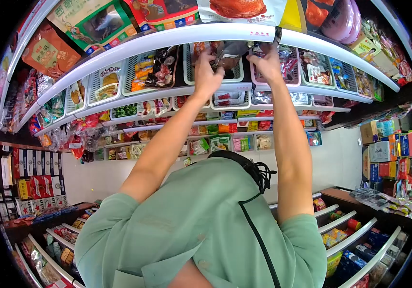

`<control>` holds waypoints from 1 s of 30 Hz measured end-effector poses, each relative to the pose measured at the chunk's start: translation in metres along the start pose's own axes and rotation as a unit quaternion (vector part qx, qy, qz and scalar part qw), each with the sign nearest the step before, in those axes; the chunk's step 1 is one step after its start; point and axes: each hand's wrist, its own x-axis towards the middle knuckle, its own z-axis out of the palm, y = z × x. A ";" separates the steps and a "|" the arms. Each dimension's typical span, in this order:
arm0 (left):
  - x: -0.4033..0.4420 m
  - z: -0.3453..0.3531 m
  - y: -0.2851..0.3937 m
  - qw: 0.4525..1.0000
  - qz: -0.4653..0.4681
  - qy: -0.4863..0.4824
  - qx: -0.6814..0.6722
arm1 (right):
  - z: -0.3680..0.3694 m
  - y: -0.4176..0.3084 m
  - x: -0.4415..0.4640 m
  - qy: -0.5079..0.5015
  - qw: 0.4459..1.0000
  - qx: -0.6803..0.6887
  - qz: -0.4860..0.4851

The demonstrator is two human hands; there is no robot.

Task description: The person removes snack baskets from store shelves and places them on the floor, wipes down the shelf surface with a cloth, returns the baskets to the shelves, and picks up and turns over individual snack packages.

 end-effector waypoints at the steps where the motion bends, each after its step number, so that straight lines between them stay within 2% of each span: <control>1: 0.006 -0.004 -0.003 0.999 0.011 -0.026 0.033 | -0.004 -0.002 0.006 -0.070 0.987 -0.147 0.001; 2: 0.012 -0.009 -0.005 0.996 0.024 -0.050 0.067 | -0.006 -0.003 0.012 -0.139 0.947 -0.289 0.000; 3: 0.016 -0.012 -0.006 0.998 -0.022 -0.064 0.001 | -0.005 -0.001 0.011 -0.085 0.878 -0.456 -0.119; 4: 0.021 -0.015 -0.009 0.998 -0.019 -0.060 0.001 | 0.003 -0.028 0.005 -0.084 0.823 -0.559 -0.064; 6: 0.026 -0.020 -0.017 0.973 -0.029 -0.151 -0.172 | -0.003 -0.018 0.018 -0.118 0.834 -0.517 -0.152; 7: 0.032 -0.020 -0.027 0.965 0.035 -0.191 -0.174 | -0.001 -0.023 0.019 -0.114 0.835 -0.516 -0.151; 8: 0.041 -0.019 -0.036 0.964 0.041 -0.196 -0.174 | 0.004 -0.032 0.021 -0.224 0.845 -0.478 -0.087; 9: 0.050 -0.015 -0.042 0.973 0.069 -0.180 -0.130 | 0.007 -0.040 0.022 -0.329 0.840 -0.432 -0.021; 10: 0.058 -0.010 -0.046 0.978 0.100 -0.162 -0.089 | 0.012 -0.037 0.015 -0.288 0.841 -0.447 -0.095; 11: 0.067 -0.009 -0.036 0.990 0.097 -0.038 0.097 | 0.015 -0.038 0.013 -0.293 0.829 -0.470 -0.076; 12: 0.084 -0.012 -0.027 0.987 0.097 -0.019 0.127 | 0.016 -0.039 0.012 -0.298 0.816 -0.493 -0.056; 14: 0.102 -0.033 0.028 0.973 -0.115 -0.190 0.059 | 0.014 -0.031 0.007 -0.280 0.825 -0.486 -0.069; 15: 0.109 -0.032 0.023 0.950 -0.146 -0.267 0.066 | 0.016 -0.035 0.006 -0.288 0.820 -0.492 -0.060; 17: 0.120 -0.027 -0.001 0.903 -0.154 -0.390 0.093 | 0.017 -0.035 -0.001 -0.294 0.815 -0.497 -0.047; 20: 0.128 -0.027 -0.013 0.875 -0.138 -0.448 0.118 | 0.017 -0.046 -0.006 -0.286 0.812 -0.507 -0.053; 24: 0.125 -0.023 -0.011 0.916 -0.063 -0.368 0.146 | 0.011 -0.047 -0.013 -0.288 0.815 -0.491 -0.104; 27: 0.122 -0.019 -0.005 0.953 0.055 -0.262 0.141 | 0.007 -0.037 -0.018 -0.272 0.824 -0.479 -0.130; 30: 0.113 -0.034 0.005 0.957 0.147 -0.196 0.153 | 0.010 -0.052 -0.022 -0.267 0.823 -0.480 -0.145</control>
